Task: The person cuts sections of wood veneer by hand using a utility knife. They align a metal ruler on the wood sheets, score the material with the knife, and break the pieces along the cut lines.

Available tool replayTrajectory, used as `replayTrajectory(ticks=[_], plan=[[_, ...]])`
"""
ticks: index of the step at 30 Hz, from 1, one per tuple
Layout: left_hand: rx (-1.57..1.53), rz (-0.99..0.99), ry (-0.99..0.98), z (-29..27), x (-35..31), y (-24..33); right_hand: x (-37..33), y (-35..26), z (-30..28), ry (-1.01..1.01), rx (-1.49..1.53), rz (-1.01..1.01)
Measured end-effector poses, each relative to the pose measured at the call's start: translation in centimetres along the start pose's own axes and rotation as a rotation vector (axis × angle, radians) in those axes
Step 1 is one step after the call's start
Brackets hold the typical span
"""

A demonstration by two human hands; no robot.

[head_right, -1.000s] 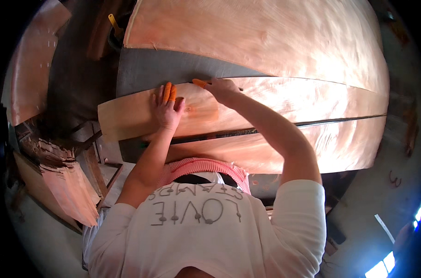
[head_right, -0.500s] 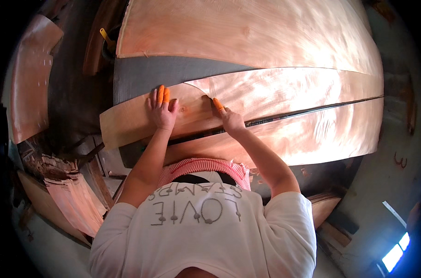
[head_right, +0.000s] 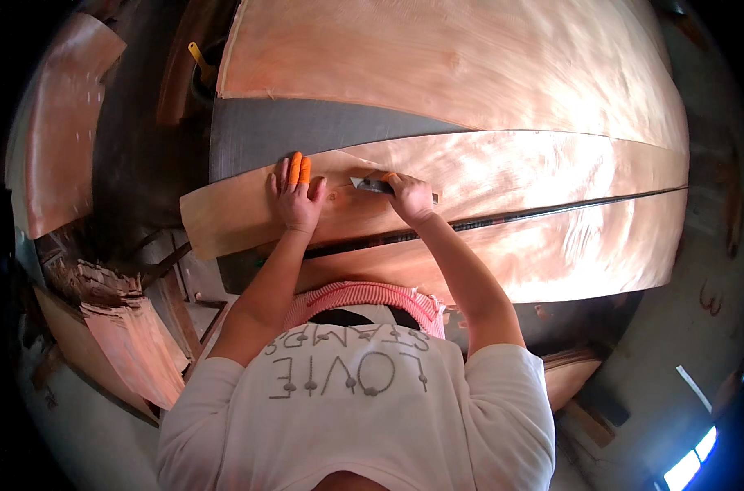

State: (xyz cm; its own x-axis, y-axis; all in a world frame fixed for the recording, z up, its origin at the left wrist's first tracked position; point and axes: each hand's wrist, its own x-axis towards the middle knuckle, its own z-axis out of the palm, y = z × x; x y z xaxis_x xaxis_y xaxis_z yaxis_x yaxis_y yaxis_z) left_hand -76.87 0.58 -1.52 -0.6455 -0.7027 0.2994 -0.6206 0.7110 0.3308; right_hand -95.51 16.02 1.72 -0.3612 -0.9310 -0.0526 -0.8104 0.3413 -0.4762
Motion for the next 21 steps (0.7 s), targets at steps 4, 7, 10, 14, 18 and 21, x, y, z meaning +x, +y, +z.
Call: replayTrajectory(ticks=[4, 7, 10, 14, 18, 21], plan=[[-0.005, -0.013, -0.004, 0.1, -0.1, -0.2, -0.8, -1.3, -1.3, -0.098, 0.081, -0.031], [0.000, -0.013, 0.008, 0.0, -0.2, -0.2, -0.6, -3.4, -3.5, -0.181, 0.351, -0.048], [-0.003, -0.016, 0.001, -0.2, -0.2, 0.0, 1.0, -4.1, -3.1, -0.143, 0.808, 0.061], [-0.006, 0.009, -0.006, -0.3, 0.1, 0.0, 1.7, -0.1, 0.4, -0.214, 1.333, 0.592], [-0.297, -0.035, 0.015, -1.4, -0.2, -0.6, 2.1, -1.8, 0.3, -0.136, 1.335, 0.641], [-0.288, 0.153, -0.217, -4.8, -1.3, -2.5, 1.9, -0.9, 1.3, -0.096, 1.303, 0.681]])
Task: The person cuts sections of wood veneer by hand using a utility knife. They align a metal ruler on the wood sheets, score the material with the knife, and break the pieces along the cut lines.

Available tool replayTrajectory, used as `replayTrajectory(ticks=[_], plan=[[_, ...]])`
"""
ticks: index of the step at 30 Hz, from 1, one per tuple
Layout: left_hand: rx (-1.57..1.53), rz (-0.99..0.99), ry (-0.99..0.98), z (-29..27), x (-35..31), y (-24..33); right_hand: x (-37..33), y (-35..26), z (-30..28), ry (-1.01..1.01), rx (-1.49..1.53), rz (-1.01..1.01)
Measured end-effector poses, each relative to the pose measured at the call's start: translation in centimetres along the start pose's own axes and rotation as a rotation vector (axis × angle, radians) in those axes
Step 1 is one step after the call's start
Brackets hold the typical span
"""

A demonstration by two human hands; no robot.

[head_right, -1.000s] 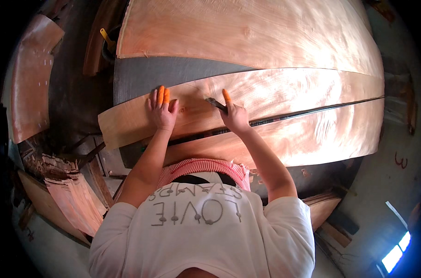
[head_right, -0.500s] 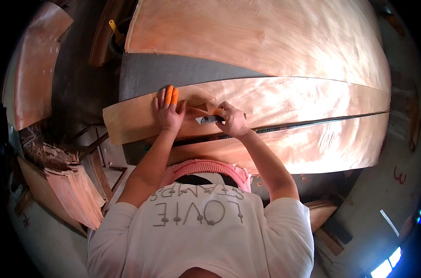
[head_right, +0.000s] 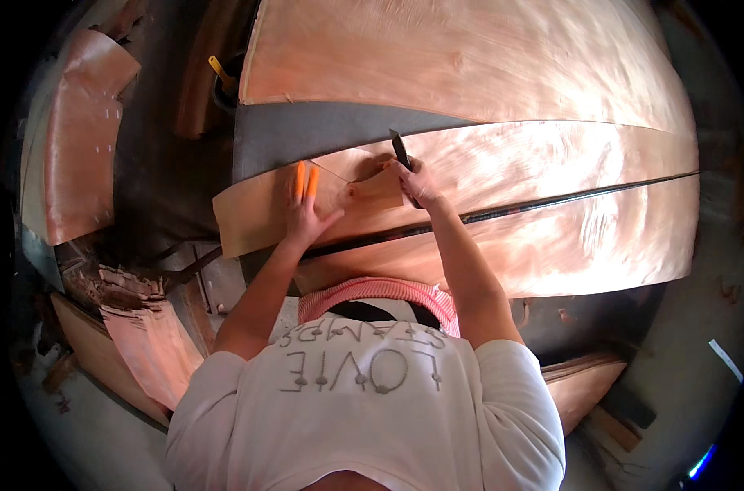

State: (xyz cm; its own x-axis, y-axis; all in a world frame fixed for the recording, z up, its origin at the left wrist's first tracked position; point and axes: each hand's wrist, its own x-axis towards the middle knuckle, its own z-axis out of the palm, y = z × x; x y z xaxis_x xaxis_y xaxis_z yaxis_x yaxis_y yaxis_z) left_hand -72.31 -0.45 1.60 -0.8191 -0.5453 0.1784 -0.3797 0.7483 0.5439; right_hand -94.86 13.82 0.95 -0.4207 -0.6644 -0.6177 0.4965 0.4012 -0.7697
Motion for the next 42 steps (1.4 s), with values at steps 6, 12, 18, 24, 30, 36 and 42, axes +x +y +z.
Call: replayTrajectory(ticks=[6, 12, 18, 24, 30, 36, 42], plan=[[0.257, 0.087, -0.285, -5.2, -5.2, -2.7, 0.5, 0.5, -0.1, 0.016, -0.050, -0.072], [0.258, 0.227, -0.129, -5.9, -5.5, -5.0, -0.3, -0.4, 0.0, 0.003, -0.133, -0.051], [0.396, -0.022, 0.151, -12.4, 0.1, -8.6, -0.1, -0.3, -0.2, 0.008, -0.185, -0.095], [0.579, -0.017, 0.239, -15.7, 15.9, -3.6, -1.0, -1.6, 0.1, 0.010, -0.261, -0.051], [0.475, 0.271, 0.320, -8.8, 30.1, 5.9, -0.7, -2.0, -0.1, -0.024, -0.264, -0.026], [0.083, 0.449, 0.102, -3.2, 28.7, 11.8, -0.1, -1.3, -0.7, -0.016, -0.229, -0.031], [-0.190, 0.248, -0.216, 1.1, 8.9, 6.3, -0.3, -1.6, -0.6, -0.014, -0.197, 0.005]])
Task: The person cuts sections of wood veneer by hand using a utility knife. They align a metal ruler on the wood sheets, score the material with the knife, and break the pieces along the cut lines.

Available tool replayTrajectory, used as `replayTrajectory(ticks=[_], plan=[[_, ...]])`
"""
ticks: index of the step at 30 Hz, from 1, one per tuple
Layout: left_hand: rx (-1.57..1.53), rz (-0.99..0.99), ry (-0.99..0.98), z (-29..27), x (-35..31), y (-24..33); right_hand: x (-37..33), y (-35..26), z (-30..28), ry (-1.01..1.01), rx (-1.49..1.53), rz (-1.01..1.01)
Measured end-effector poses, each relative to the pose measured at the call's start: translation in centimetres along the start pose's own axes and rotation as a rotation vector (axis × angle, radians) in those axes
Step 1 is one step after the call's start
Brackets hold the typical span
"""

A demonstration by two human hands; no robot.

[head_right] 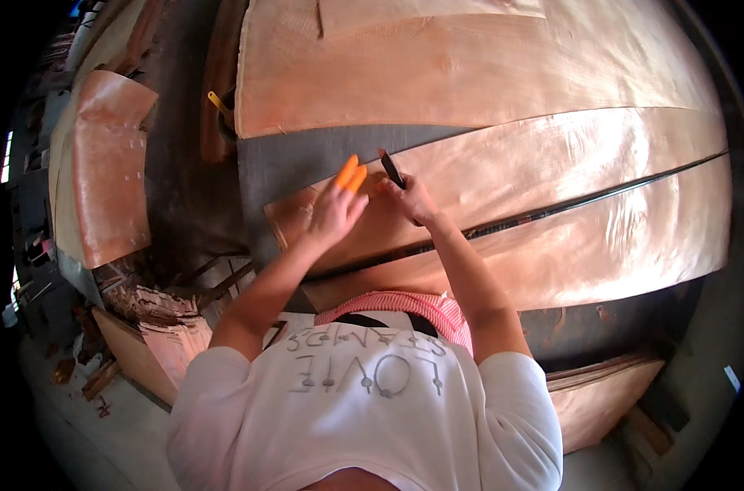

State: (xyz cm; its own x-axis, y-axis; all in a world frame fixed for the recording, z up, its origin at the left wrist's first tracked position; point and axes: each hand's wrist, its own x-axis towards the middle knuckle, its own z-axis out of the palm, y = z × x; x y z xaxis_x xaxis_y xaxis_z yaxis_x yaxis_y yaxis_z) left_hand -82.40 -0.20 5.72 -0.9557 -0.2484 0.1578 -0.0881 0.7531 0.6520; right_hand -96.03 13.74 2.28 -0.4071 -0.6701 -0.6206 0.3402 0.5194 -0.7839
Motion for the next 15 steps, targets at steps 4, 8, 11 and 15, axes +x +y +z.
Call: replayTrajectory(ticks=[4, 8, 11, 15], plan=[[0.223, -0.024, -0.124, 3.2, -5.2, 0.5, -0.2, -0.2, 0.4, 0.017, 0.015, -0.029], [0.305, -0.031, -0.100, 4.5, -6.1, 0.0, -0.8, 0.5, -0.1, 0.205, 0.181, 0.046], [0.308, -0.032, -0.081, 4.6, -6.5, -0.4, -4.7, 0.7, -2.3, 0.215, 0.532, -0.070], [0.338, 0.006, -0.056, 4.3, -6.7, -0.3, -13.2, 4.5, -7.1, 0.524, 0.460, -0.106]])
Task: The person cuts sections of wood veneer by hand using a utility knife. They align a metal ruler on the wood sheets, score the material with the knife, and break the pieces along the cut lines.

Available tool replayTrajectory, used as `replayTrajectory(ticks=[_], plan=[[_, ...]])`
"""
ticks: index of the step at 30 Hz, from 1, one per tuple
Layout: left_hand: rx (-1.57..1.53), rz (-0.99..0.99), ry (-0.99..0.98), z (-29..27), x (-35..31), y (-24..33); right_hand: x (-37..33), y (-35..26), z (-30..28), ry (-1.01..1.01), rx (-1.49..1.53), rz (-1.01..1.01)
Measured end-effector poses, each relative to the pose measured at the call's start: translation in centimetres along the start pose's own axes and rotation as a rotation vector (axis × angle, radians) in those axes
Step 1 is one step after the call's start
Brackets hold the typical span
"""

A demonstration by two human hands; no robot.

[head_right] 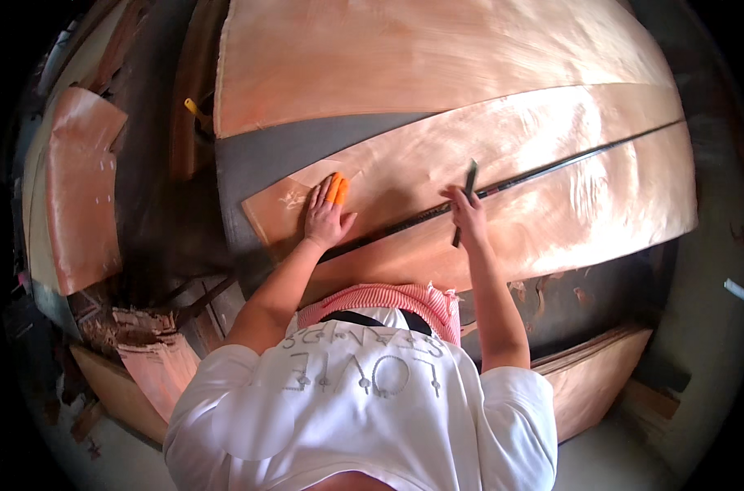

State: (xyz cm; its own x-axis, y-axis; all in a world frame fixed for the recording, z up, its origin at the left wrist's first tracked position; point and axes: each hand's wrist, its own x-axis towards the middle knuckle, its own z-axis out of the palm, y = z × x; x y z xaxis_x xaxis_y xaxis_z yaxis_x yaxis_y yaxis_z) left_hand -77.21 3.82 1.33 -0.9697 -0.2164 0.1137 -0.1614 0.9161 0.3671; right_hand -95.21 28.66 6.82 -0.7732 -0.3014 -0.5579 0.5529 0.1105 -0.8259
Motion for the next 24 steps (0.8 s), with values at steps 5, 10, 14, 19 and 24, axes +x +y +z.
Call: replayTrajectory(ticks=[5, 10, 14, 19, 24], plan=[[0.029, 0.056, -0.012, -0.2, 0.9, 1.5, -7.2, 2.7, -14.0, 0.377, -0.008, 0.025], [0.144, 0.077, 0.061, 0.0, 0.9, 1.4, -11.3, 3.2, -21.3, 0.597, 0.082, -0.031], [0.187, 0.095, 0.031, 0.5, 0.9, 3.2, -12.6, 1.4, -30.7, 0.877, 0.021, -0.160], [0.230, 0.082, -0.009, 0.1, 0.8, 3.9, -15.4, -15.2, -42.8, 1.151, -0.162, -0.685], [0.253, 0.092, 0.011, 1.5, 0.7, 3.4, -22.2, -37.3, -50.3, 1.250, -0.194, -1.137]])
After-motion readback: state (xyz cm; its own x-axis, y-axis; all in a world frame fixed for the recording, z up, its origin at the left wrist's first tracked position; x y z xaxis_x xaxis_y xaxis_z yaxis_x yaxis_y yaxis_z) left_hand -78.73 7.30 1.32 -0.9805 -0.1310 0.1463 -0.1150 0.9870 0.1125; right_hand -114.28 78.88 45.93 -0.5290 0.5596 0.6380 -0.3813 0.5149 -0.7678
